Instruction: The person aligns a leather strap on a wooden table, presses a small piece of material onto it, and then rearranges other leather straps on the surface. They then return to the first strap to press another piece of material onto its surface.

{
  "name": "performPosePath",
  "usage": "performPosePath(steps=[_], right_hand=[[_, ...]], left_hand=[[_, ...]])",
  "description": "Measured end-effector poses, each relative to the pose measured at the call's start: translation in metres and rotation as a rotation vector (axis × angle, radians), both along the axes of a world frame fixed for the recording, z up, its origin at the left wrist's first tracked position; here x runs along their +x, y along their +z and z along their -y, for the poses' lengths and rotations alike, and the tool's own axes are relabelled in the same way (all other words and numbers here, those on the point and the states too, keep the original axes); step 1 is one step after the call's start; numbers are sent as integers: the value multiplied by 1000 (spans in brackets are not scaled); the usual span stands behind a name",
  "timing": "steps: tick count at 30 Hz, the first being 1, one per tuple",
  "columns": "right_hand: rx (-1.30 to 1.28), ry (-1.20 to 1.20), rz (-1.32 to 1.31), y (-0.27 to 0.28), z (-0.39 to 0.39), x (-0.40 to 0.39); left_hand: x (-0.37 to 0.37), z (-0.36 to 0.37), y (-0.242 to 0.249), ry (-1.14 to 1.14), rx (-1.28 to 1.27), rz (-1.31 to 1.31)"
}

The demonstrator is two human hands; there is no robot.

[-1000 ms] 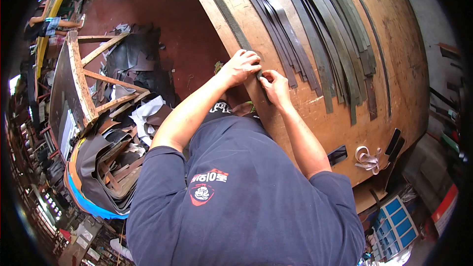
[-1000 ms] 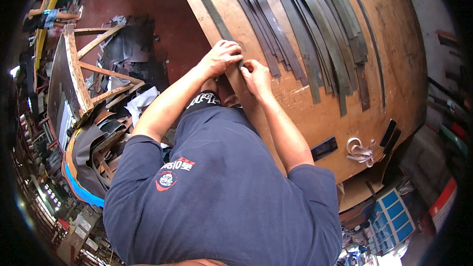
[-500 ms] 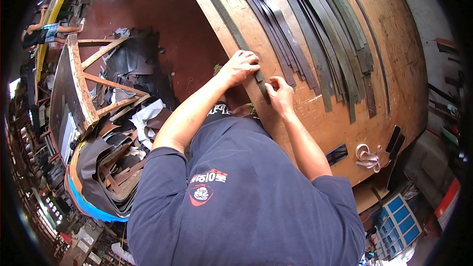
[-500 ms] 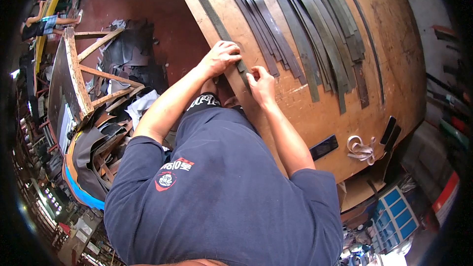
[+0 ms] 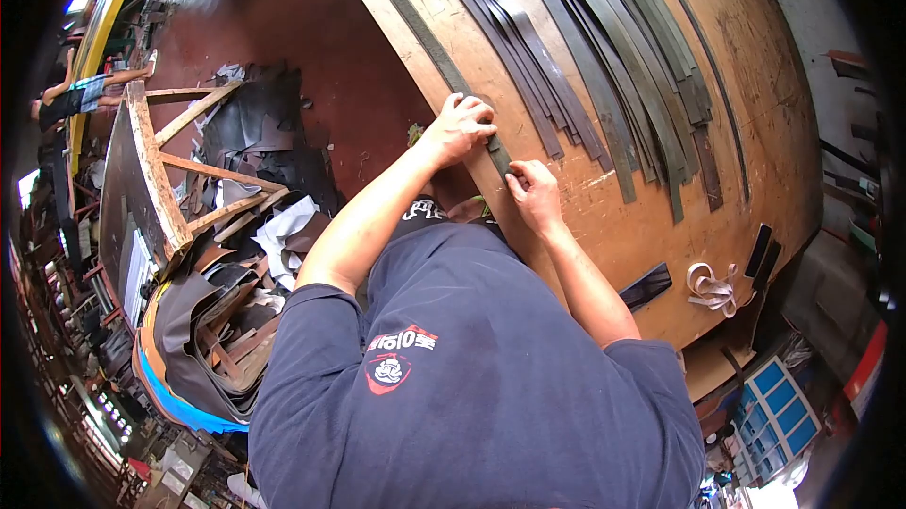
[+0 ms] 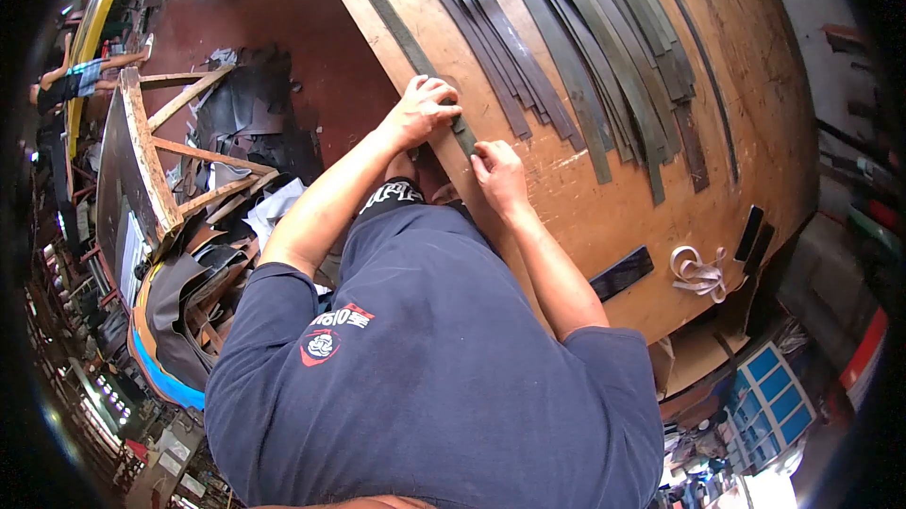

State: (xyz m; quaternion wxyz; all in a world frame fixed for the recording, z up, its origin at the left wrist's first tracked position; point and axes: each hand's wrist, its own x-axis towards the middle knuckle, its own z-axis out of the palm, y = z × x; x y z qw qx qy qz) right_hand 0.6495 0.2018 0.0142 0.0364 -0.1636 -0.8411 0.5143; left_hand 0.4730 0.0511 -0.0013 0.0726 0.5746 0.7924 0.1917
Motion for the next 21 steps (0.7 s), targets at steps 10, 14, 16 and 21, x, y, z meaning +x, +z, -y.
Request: performPosePath(steps=[10, 14, 16, 21], right_hand=[[113, 41, -32, -8, 7, 4], [126, 41, -44, -9, 7, 4], [139, 45, -47, -9, 7, 5], [388, 178, -16, -3, 10, 1]], left_hand=[[-2, 0, -3, -21, 70, -20], [0, 1, -9, -21, 85, -72], [0, 1, -10, -26, 86, -69], [-1, 1, -4, -45, 42, -66]])
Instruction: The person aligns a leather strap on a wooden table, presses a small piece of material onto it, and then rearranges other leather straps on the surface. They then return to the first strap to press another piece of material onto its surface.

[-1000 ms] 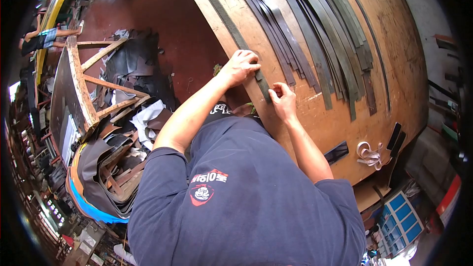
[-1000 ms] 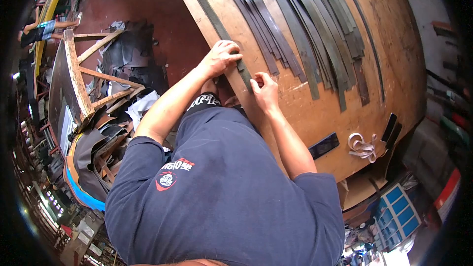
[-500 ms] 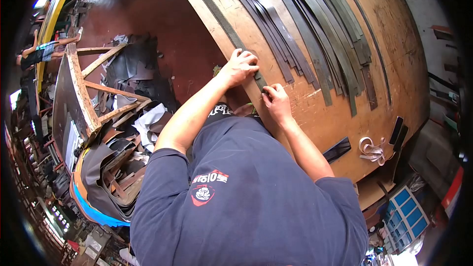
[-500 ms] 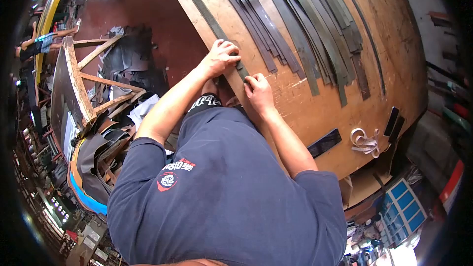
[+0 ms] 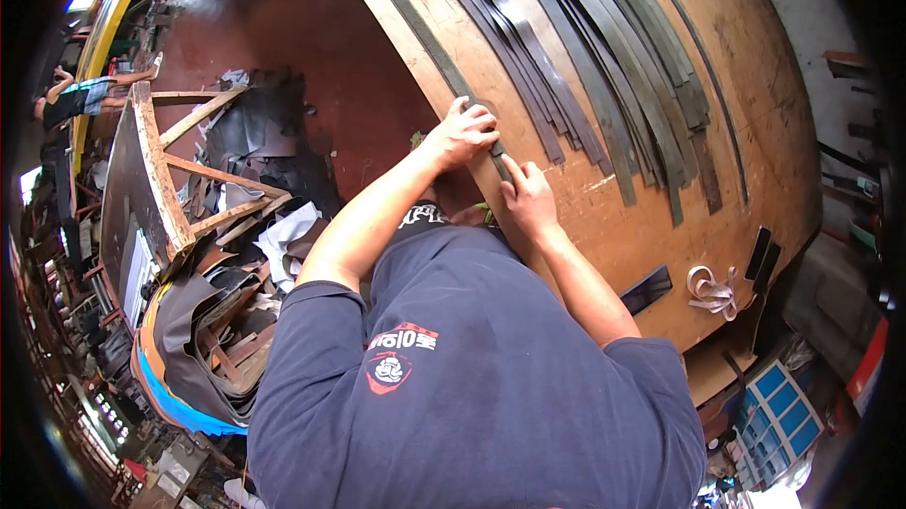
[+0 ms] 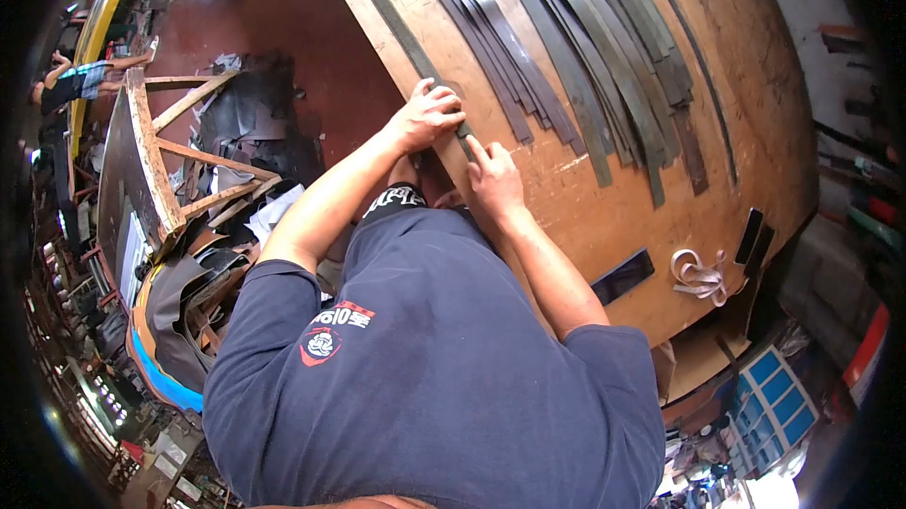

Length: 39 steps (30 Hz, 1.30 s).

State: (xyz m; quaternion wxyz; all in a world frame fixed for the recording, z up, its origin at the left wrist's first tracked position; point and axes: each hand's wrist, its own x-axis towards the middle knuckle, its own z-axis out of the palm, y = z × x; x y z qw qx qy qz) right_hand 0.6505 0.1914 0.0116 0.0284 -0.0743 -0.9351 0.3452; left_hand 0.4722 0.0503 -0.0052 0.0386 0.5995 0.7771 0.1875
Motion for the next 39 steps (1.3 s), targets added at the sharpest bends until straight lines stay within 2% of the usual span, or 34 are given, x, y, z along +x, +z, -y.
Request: performPosePath(steps=[3, 12, 14, 19, 22, 25, 27, 29, 32, 36, 39], right_hand=[[160, 72, 116, 10, 8, -7], [260, 14, 118, 8, 19, -4], [278, -24, 115, 7, 24, -1], [309, -131, 91, 7, 37, 7], [283, -202, 169, 12, 45, 10], [322, -270, 106, 13, 55, 3], [348, -169, 99, 14, 64, -12], [365, -185, 163, 3, 75, -28], [414, -201, 314, -3, 85, -37], [354, -305, 388, 1, 92, -23], [324, -504, 435, 7, 102, -23]], left_hand=[[3, 0, -3, 13, 13, -4], [24, 9, 3, 150, 14, 31], [28, 14, 1, 362, 93, 110], [19, 23, -1, 279, -2, 79], [17, 24, -1, 229, -46, 42], [13, 27, 1, 188, -96, 33], [8, 30, 2, 131, -113, 29], [0, 34, 3, 64, -223, 11], [-27, 44, 6, -81, -242, -7], [-93, 57, 1, 29, -211, -13], [-141, 63, 1, 76, -224, -74]])
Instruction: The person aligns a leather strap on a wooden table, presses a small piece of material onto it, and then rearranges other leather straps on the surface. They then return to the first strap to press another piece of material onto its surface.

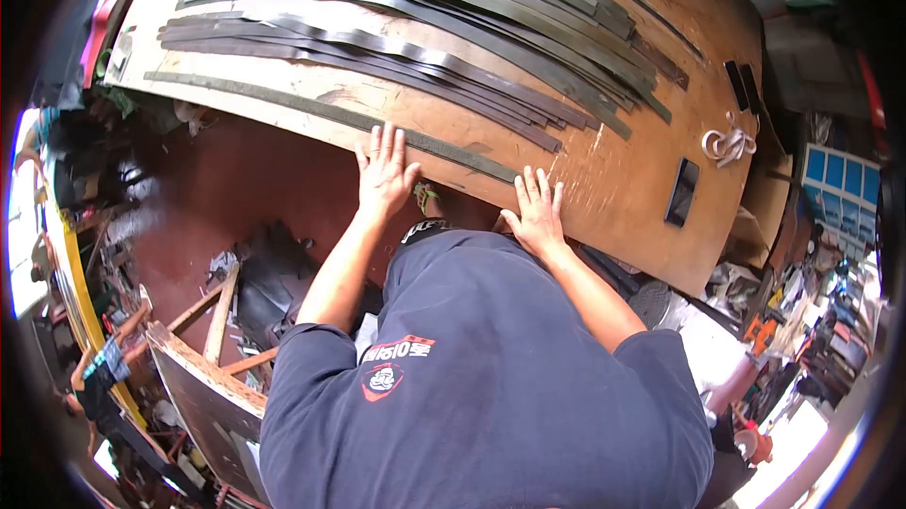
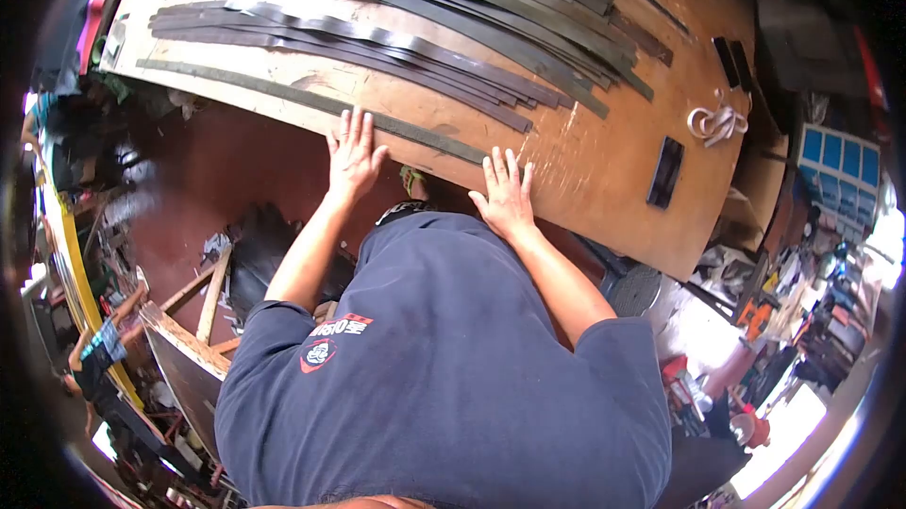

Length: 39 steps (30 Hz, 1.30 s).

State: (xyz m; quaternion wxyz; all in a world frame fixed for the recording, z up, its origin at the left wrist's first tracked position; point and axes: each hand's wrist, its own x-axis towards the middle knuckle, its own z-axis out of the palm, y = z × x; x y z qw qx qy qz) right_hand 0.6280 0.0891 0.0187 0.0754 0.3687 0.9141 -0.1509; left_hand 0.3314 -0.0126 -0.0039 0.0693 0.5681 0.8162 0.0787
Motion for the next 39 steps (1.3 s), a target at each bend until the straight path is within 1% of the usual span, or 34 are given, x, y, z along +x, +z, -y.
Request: performPosePath(steps=[1, 3, 5, 6, 7, 8, 10, 11, 13, 15, 17, 19, 20, 21, 22, 23, 24, 25, 27, 28, 29, 30, 33, 35, 36, 39], right_hand=[[-3, -20, 5, 4, 3, -7], [7, -64, -113, 8, 10, -28], [-21, 22, -159, 8, 15, -63], [-23, 46, -185, 3, 18, -83], [-24, 73, -211, -2, 18, -94], [-26, 61, -213, -6, 15, -93], [-23, 107, -86, -13, 13, -92], [-20, 100, -92, -14, 11, -85], [-11, 43, 13, -13, 11, -51], [-31, 8, 17, -9, 10, -17], [-52, -16, -2, -9, 9, 2], [-22, -34, -53, -13, 9, 10], [31, -36, -143, -19, 10, 10], [34, -27, -155, -19, 6, 6], [32, 8, -224, -17, 5, 1], [28, 49, -295, -17, 5, -6], [10, 85, -313, -18, 4, -15], [7, 113, -339, -17, 4, -24], [-13, 145, -148, -17, 3, -37], [-31, 137, -102, -19, 2, -36], [-34, 138, -83, -16, 1, -30], [-82, 115, -66, -3, -2, -28], [-31, 44, -50, -2, 2, -18], [6, 0, -56, -5, 6, -20], [37, -22, -68, -3, 10, -23], [88, -99, 50, -11, 19, -34]], left_hand=[[-10, 2, -2, 12, 1, 5], [-19, 2, -2, -68, 12, 12], [-8, -7, 11, -206, 7, 63], [0, -11, 9, -279, -27, 72], [7, -14, 7, -336, 7, 91], [10, -17, 6, -326, -45, 93], [8, -18, 6, -309, -112, 76], [2, -17, 4, -296, -124, 59], [-16, -12, -5, -206, -130, -25], [-38, -6, -14, -97, -123, -45], [-48, -5, -8, 10, -163, -98], [-41, -9, 0, 67, -105, -121], [-30, -10, 2, 42, -58, -52], [-13, -15, 9, 20, -12, 17], [5, -18, 9, -78, -33, 25], [27, -20, 3, -202, 89, -9], [51, -31, 22, -246, -26, 84], [68, -32, 20, -337, 57, 135], [84, -37, 12, -400, 20, 187], [80, -38, 12, -423, -3, 174], [73, -38, 11, -449, -24, 163], [65, -35, 9, -421, -30, 139], [14, -25, 9, -346, -35, 81], [-34, -17, 8, -283, -61, 19], [-61, -12, 8, -224, -114, 20], [-161, 5, 5, -70, -185, 41]])
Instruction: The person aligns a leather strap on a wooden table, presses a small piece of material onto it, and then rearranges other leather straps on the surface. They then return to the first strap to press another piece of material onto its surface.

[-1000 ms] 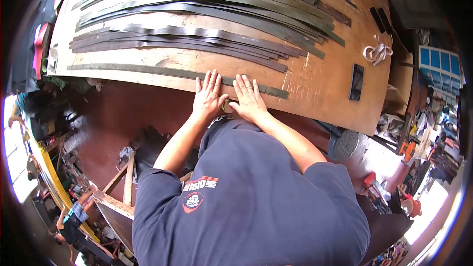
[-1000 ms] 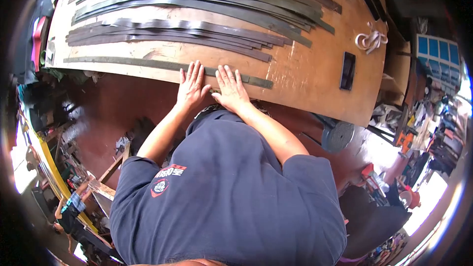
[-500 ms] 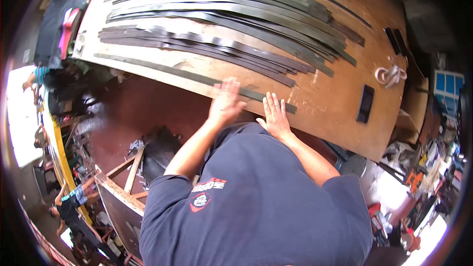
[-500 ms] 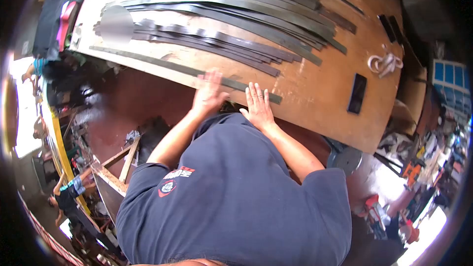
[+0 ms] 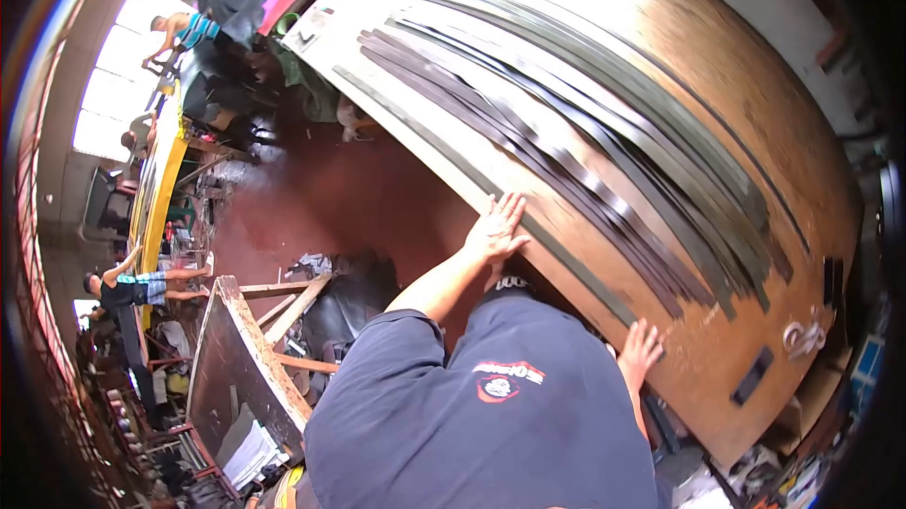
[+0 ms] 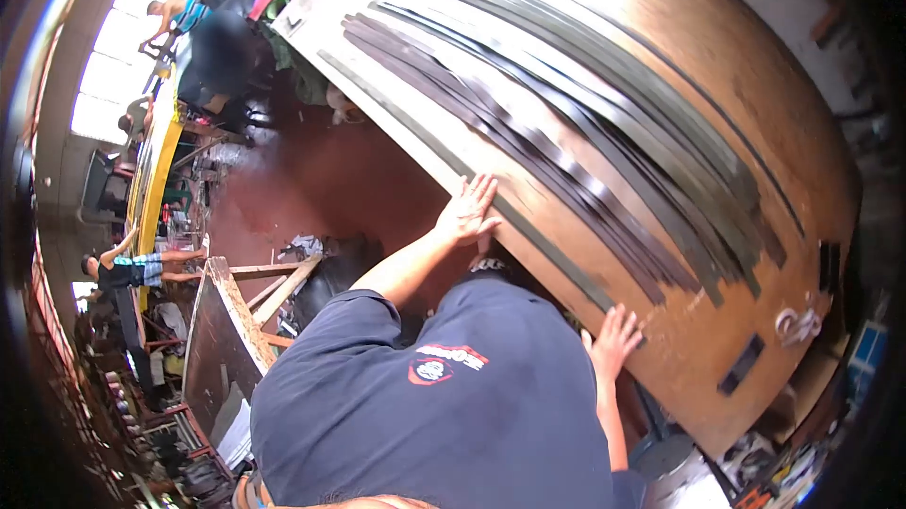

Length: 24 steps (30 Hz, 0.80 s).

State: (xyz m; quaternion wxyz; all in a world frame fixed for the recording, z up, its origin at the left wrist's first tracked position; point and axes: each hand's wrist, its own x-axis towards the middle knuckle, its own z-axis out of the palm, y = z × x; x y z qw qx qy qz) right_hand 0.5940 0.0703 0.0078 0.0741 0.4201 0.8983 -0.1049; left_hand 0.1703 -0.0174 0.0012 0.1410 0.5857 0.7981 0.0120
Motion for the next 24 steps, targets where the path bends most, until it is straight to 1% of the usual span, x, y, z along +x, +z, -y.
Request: performPosePath(steps=[1, 2, 4, 5, 8, 10, 11, 12, 14, 16, 18, 20, 22, 24], right_hand=[[57, -14, 53, -5, 4, -2], [62, -43, 79, -1, 8, -7], [-21, -176, 119, 21, 14, -32], [-44, -221, 162, 27, 16, -42], [-61, -288, 264, 29, 15, -55], [-118, -322, 364, 37, 11, -66], [-142, -338, 391, 39, 10, -69], [-138, -335, 399, 40, 7, -73], [-216, -385, 504, 42, 2, -79], [-240, -406, 572, 48, -3, -90], [-294, -421, 636, 51, -7, -95], [-326, -430, 672, 57, -12, -102], [-362, -435, 710, 59, -18, -106], [-405, -433, 807, 58, -23, -110]], left_hand=[[-38, 5, 4, 54, 34, -23], [-75, 11, 7, 106, 65, -40], [-156, 21, -2, 251, 73, -87], [-195, 23, 4, 301, 76, -97], [-303, 34, -9, 452, -27, -174], [-361, 43, -17, 514, -48, -263], [-391, 46, -32, 582, -5, -270], [-417, 47, -33, 604, -68, -288], [-464, 50, -42, 660, -100, -348], [-511, 56, -52, 716, -55, -398], [-553, 58, -49, 773, -121, -414], [-593, 62, -48, 815, -132, -365], [-630, 65, -44, 832, -223, -355], [-654, 65, -36, 888, -152, -279]])
